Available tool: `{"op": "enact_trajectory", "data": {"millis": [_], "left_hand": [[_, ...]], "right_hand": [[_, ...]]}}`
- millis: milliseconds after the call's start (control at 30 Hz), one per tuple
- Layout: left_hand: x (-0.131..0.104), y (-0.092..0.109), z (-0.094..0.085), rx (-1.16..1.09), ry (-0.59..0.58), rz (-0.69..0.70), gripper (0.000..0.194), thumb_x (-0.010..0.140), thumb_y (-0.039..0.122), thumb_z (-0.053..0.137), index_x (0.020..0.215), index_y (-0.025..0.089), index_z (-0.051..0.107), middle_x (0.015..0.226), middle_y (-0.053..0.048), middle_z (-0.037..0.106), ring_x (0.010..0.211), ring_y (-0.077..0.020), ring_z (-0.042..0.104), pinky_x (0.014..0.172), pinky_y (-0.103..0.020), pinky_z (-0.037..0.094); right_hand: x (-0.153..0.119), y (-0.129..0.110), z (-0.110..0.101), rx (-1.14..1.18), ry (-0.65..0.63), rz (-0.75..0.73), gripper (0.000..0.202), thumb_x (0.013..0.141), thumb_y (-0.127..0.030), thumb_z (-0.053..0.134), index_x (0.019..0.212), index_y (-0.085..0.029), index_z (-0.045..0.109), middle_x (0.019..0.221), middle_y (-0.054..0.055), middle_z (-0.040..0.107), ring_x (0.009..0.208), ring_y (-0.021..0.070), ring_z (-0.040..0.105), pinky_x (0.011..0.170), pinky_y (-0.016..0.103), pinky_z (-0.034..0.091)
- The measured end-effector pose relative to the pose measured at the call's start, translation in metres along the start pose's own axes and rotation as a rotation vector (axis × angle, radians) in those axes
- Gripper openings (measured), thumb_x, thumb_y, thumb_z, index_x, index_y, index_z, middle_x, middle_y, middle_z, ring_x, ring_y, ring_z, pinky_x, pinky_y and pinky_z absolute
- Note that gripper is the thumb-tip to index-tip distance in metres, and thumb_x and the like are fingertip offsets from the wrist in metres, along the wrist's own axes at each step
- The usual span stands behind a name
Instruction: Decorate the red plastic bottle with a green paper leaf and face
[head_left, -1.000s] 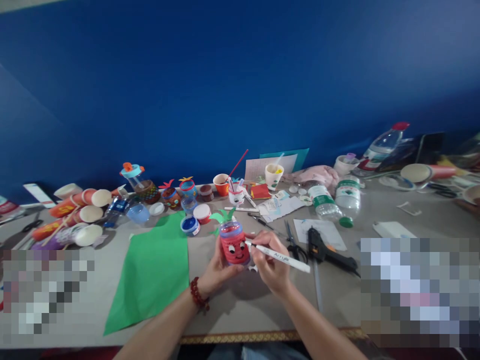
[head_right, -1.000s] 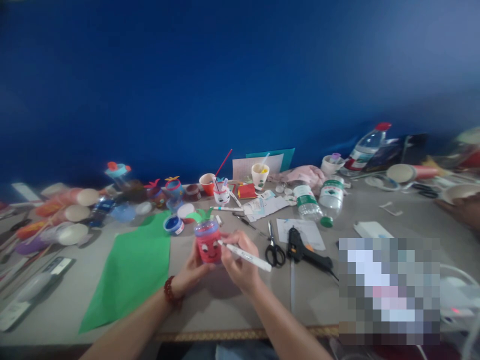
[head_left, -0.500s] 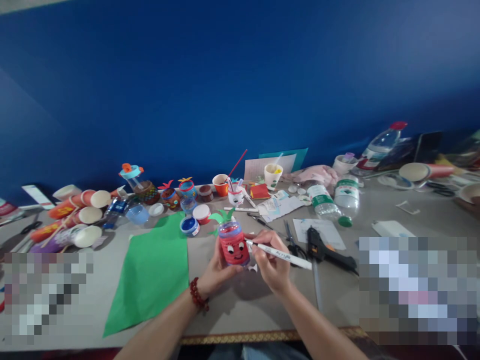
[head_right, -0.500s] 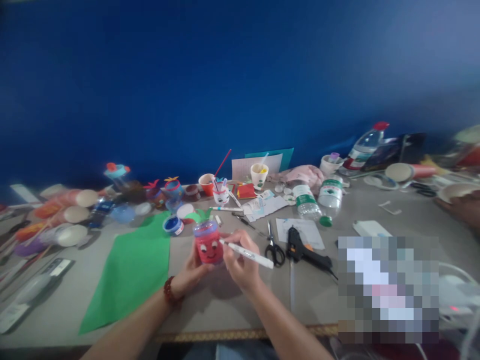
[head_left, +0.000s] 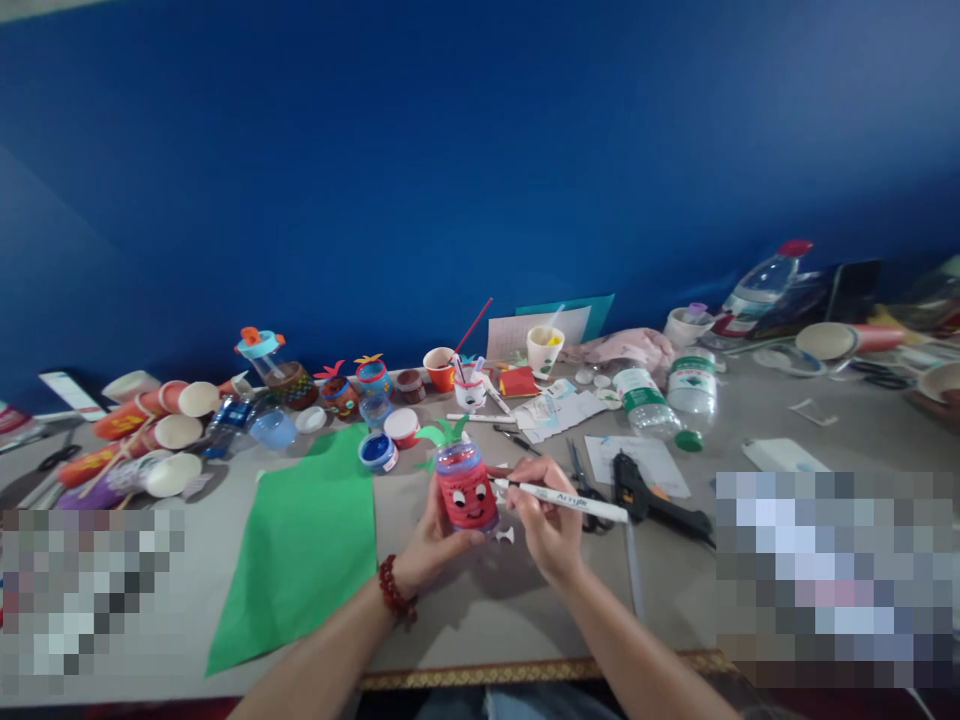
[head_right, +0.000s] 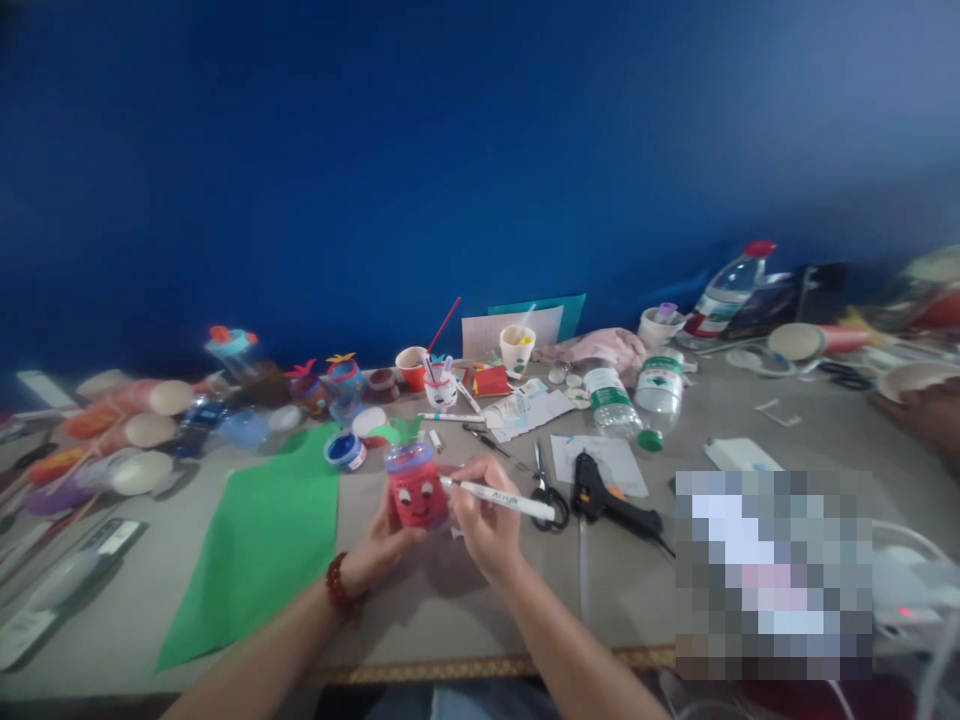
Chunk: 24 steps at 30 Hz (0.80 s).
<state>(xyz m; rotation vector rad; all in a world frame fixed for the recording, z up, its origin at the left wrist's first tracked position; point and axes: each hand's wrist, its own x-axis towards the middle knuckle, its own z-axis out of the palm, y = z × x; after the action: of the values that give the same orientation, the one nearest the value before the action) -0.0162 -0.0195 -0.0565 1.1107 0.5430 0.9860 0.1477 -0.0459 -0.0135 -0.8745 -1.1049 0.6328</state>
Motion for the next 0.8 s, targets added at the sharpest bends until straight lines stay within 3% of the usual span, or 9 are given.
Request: {"op": "enact_trajectory", "data": {"millis": [167,300,467,800], "left_hand": [[0.0003,0.0013,0.0019,-0.099,-0.007,-0.026,0.07,0.07,0.019,0.079,0.131,0.025,0.047,0.131,-0.01,0.059,0.118,-0.0296,0.057,0.099,-0.045,0.048],[0.0014,0.0023,0.0036,-0.165,-0.012,-0.038,0.073,0.069,0.019,0.079,0.133,0.026,0.045,0.13,-0.01,0.059,0.113,-0.0293,0.06,0.097,-0.046,0.049],[0.0015,0.0015,0.0026,-0.172,-0.009,-0.05,0.07,0.066,0.021,0.08,0.129,0.025,0.05,0.128,-0.009,0.061,0.116,-0.0297,0.059,0.103,-0.047,0.044],[0.0014,0.0061,0.0041,-0.184,-0.015,-0.093,0.072,0.065,0.023,0.081,0.129,0.024,0.049,0.124,-0.011,0.063,0.112,-0.0306,0.061,0.102,-0.049,0.042]], "right_hand": [[-0.0013,0.0011,0.0,-0.007,-0.02,-0.012,0.004,0.084,-0.019,0.057,0.082,-0.022,0.059,0.067,-0.001,0.053,0.058,0.0137,0.051,0.05,0.024,0.038],[-0.0027,0.0019,0.0009,-0.012,-0.023,0.0,0.005,0.085,-0.019,0.058,0.082,-0.022,0.058,0.067,-0.002,0.053,0.059,0.0142,0.051,0.056,0.027,0.042],[-0.0035,0.0017,0.0005,-0.024,-0.054,0.005,0.005,0.085,-0.019,0.057,0.082,-0.022,0.058,0.07,-0.001,0.055,0.064,0.0157,0.054,0.064,0.03,0.046],[-0.0043,0.0001,0.0011,-0.026,-0.073,0.001,0.002,0.083,-0.024,0.061,0.082,-0.022,0.06,0.069,0.0,0.06,0.064,0.0171,0.057,0.064,0.031,0.048]]}}
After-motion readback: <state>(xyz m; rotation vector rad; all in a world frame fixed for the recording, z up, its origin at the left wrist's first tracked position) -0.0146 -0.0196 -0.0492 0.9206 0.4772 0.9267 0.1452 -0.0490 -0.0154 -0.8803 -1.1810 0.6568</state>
